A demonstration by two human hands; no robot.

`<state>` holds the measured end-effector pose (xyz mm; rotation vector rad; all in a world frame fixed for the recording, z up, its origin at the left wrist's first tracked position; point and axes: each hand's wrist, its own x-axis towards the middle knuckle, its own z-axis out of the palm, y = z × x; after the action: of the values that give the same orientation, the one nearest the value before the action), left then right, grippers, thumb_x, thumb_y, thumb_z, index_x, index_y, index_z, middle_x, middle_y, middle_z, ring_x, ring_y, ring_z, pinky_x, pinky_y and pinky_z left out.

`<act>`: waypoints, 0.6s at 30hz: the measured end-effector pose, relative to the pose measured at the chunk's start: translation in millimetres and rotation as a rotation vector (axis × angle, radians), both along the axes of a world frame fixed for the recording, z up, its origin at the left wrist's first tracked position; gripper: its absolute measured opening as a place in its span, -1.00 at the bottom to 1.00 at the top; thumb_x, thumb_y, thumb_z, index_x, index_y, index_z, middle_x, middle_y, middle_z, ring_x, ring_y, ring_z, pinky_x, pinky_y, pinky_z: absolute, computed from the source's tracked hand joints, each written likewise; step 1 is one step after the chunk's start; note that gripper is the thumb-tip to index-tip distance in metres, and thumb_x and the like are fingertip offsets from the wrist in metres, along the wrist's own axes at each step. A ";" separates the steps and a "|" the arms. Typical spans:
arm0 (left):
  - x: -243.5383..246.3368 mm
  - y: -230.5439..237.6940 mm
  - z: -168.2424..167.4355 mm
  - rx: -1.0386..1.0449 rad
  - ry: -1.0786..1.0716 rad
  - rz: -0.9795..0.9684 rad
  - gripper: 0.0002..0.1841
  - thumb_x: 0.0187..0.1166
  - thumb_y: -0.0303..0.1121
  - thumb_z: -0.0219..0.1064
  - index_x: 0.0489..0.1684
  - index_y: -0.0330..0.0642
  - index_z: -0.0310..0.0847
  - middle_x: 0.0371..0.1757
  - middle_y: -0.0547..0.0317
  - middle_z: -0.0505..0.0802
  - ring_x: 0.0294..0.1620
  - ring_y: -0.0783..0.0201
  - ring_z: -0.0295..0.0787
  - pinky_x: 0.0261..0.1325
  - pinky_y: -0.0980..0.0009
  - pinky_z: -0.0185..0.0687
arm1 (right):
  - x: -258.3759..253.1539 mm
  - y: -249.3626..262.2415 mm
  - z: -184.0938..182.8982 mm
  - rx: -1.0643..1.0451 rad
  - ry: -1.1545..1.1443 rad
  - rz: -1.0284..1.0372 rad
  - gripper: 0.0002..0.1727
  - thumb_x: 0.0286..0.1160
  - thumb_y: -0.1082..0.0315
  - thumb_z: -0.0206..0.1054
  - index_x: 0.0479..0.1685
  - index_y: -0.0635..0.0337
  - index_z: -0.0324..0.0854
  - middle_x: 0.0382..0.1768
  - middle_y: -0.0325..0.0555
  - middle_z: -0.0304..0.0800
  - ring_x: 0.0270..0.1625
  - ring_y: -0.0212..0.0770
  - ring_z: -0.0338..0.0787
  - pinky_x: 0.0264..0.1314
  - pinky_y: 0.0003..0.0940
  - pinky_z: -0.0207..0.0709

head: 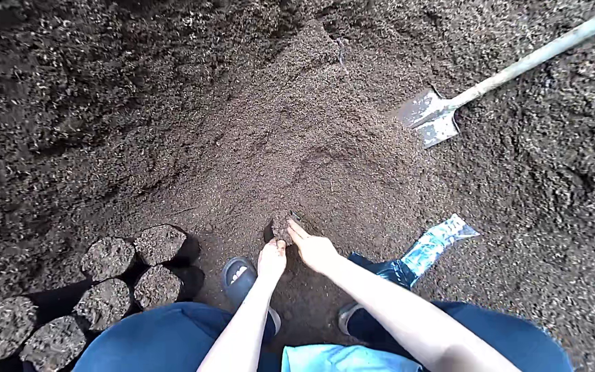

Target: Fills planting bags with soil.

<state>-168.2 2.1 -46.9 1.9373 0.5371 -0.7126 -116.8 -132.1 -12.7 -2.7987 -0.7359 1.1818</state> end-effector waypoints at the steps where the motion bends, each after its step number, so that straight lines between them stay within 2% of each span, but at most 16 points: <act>1: -0.6 5.8 -1.1 -0.012 -0.037 0.005 -0.50 0.94 -0.17 -0.16 0.35 -0.38 0.61 0.27 -0.31 0.77 0.37 -0.14 0.70 0.49 -0.14 0.46 | 11.1 -4.9 3.5 0.074 0.029 -0.001 -0.29 0.71 0.46 -0.03 0.90 -0.07 0.08 0.94 -0.23 -0.16 0.58 0.13 0.60 0.42 0.27 0.54; 2: 0.2 12.5 -0.5 -0.020 -0.076 0.037 -0.50 0.93 -0.13 -0.11 0.35 -0.37 0.62 0.29 -0.30 0.77 0.39 -0.13 0.69 0.50 -0.14 0.46 | 24.6 -13.1 6.4 0.202 0.036 -0.041 -0.37 0.69 0.44 0.00 0.79 -0.06 0.33 0.90 -0.22 0.01 0.71 0.07 0.46 0.60 0.25 0.42; 3: 2.6 18.2 2.3 -0.023 -0.117 0.107 -0.50 0.90 -0.08 -0.02 0.29 -0.38 0.61 0.23 -0.30 0.78 0.33 -0.12 0.71 0.45 -0.14 0.49 | 37.4 -22.9 8.1 0.362 0.019 -0.131 -0.47 0.68 0.41 0.04 0.62 0.01 0.54 0.82 -0.14 0.25 0.74 0.02 0.41 0.70 0.17 0.32; 4: 6.5 23.4 6.2 -0.030 -0.137 0.189 -0.48 0.85 0.00 0.08 0.28 -0.39 0.54 0.17 -0.28 0.76 0.25 -0.11 0.72 0.36 -0.13 0.54 | 47.8 -32.2 7.5 0.499 -0.005 -0.258 -0.55 0.69 0.35 0.11 0.51 0.11 0.62 0.68 0.00 0.45 0.68 0.00 0.47 0.69 0.06 0.35; 5: 11.9 29.1 8.9 -0.051 -0.120 0.240 -0.43 0.80 0.06 0.16 0.38 -0.35 0.42 0.17 -0.27 0.74 0.16 -0.06 0.73 0.27 -0.08 0.59 | 55.1 -39.1 5.3 0.565 0.015 -0.411 -0.55 0.71 0.25 0.21 0.52 0.19 0.56 0.55 0.13 0.52 0.55 0.00 0.57 0.57 0.00 0.46; 6: 17.9 33.6 8.6 -0.082 -0.076 0.256 -0.35 0.75 0.12 0.21 0.53 -0.26 0.29 0.18 -0.23 0.74 0.03 0.02 0.75 0.12 0.02 0.64 | 58.4 -43.3 0.7 0.557 0.101 -0.570 -0.41 0.70 0.10 0.30 0.62 0.19 0.41 0.45 0.18 0.56 0.34 -0.02 0.67 0.39 -0.04 0.56; 7: 23.4 36.4 5.2 -0.129 -0.007 0.251 -0.28 0.73 0.15 0.23 0.69 -0.15 0.17 0.16 -0.17 0.73 -0.12 0.11 0.73 -0.03 0.13 0.65 | 56.6 -45.0 -7.7 0.509 0.231 -0.694 -0.25 0.65 -0.05 0.35 0.73 0.10 0.24 0.34 0.18 0.62 0.08 -0.06 0.74 0.14 -0.09 0.64; 8: 28.1 37.5 -0.9 -0.173 0.073 0.233 -0.23 0.72 0.20 0.21 0.77 -0.02 0.06 -0.03 -0.02 0.69 -0.34 0.24 0.61 -0.23 0.28 0.59 | 51.9 -44.9 -18.7 0.463 0.376 -0.775 -0.12 0.60 -0.16 0.37 0.83 -0.02 0.09 0.29 0.17 0.67 -0.06 -0.06 0.76 0.02 -0.10 0.66; 9: 33.5 39.4 -5.0 -0.216 0.147 0.205 -0.21 0.72 0.23 0.18 0.83 0.08 -0.02 -0.16 0.09 0.63 -0.45 0.31 0.52 -0.33 0.36 0.52 | 46.8 -42.3 -29.9 0.450 0.475 -0.824 -0.07 0.56 -0.19 0.39 0.86 -0.10 0.05 0.18 0.14 0.71 -0.16 -0.07 0.76 -0.07 -0.12 0.68; 11: 44.0 39.2 -9.4 -0.236 0.189 0.160 -0.22 0.73 0.20 0.19 0.85 0.11 -0.07 -0.27 0.16 0.57 -0.52 0.35 0.45 -0.42 0.42 0.46 | 39.1 -31.3 -38.5 0.500 0.540 -0.895 -0.20 0.64 -0.11 0.35 0.78 0.00 0.15 -0.02 0.01 0.71 -0.31 -0.22 0.71 -0.21 -0.29 0.64; 13: 48.4 31.4 -7.3 -0.182 0.123 0.146 -0.29 0.79 0.03 0.22 0.81 -0.03 0.01 -0.05 -0.02 0.64 -0.36 0.26 0.54 -0.25 0.32 0.54 | 32.1 -20.7 -37.8 0.534 0.424 -0.929 -0.37 0.74 0.02 0.28 0.62 0.22 0.29 -0.15 -0.01 0.67 -0.40 -0.28 0.68 -0.29 -0.38 0.62; 14: 49.5 26.9 -6.1 -0.134 0.083 0.121 -0.34 0.81 -0.06 0.22 0.78 -0.11 0.03 0.13 -0.14 0.67 -0.21 0.17 0.63 -0.09 0.24 0.59 | 29.7 -16.6 -36.9 0.491 0.328 -0.904 -0.42 0.78 0.06 0.24 0.56 0.28 0.33 -0.11 0.04 0.69 -0.36 -0.24 0.72 -0.22 -0.33 0.65; 15: 51.1 23.0 -3.9 -0.081 0.053 0.092 -0.37 0.81 -0.14 0.22 0.76 -0.17 0.06 0.30 -0.25 0.67 0.00 0.04 0.72 0.10 0.11 0.63 | 29.4 -14.2 -33.7 0.410 0.239 -0.849 -0.45 0.80 0.09 0.21 0.56 0.30 0.36 0.01 0.11 0.72 -0.20 -0.16 0.80 -0.05 -0.24 0.69; 16: 52.4 20.0 -2.9 -0.024 0.033 0.063 -0.39 0.79 -0.20 0.23 0.74 -0.19 0.11 0.40 -0.31 0.67 0.23 -0.07 0.74 0.29 -0.02 0.61 | 29.7 -12.8 -27.7 0.324 0.170 -0.791 -0.46 0.80 0.12 0.18 0.59 0.29 0.38 0.18 0.18 0.73 0.05 -0.03 0.84 0.21 -0.09 0.67; 17: 52.9 17.7 -1.4 0.056 0.015 0.026 -0.42 0.77 -0.21 0.25 0.71 -0.18 0.16 0.43 -0.32 0.68 0.38 -0.15 0.71 0.41 -0.12 0.57 | 28.8 -11.1 -21.3 0.258 0.111 -0.750 -0.46 0.79 0.14 0.17 0.61 0.27 0.40 0.33 0.23 0.71 0.30 0.08 0.78 0.42 0.05 0.58; 18: 52.3 15.2 2.7 0.159 -0.013 -0.022 -0.42 0.76 -0.18 0.24 0.70 -0.16 0.21 0.44 -0.30 0.69 0.45 -0.19 0.68 0.46 -0.17 0.55 | 26.7 -9.7 -16.3 0.218 0.058 -0.721 -0.46 0.79 0.15 0.15 0.63 0.23 0.39 0.39 0.24 0.69 0.43 0.14 0.72 0.50 0.13 0.52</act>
<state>-115.9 17.3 -44.3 2.0968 0.5805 -0.6879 -90.1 -141.8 -28.9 -2.4698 0.1544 0.9536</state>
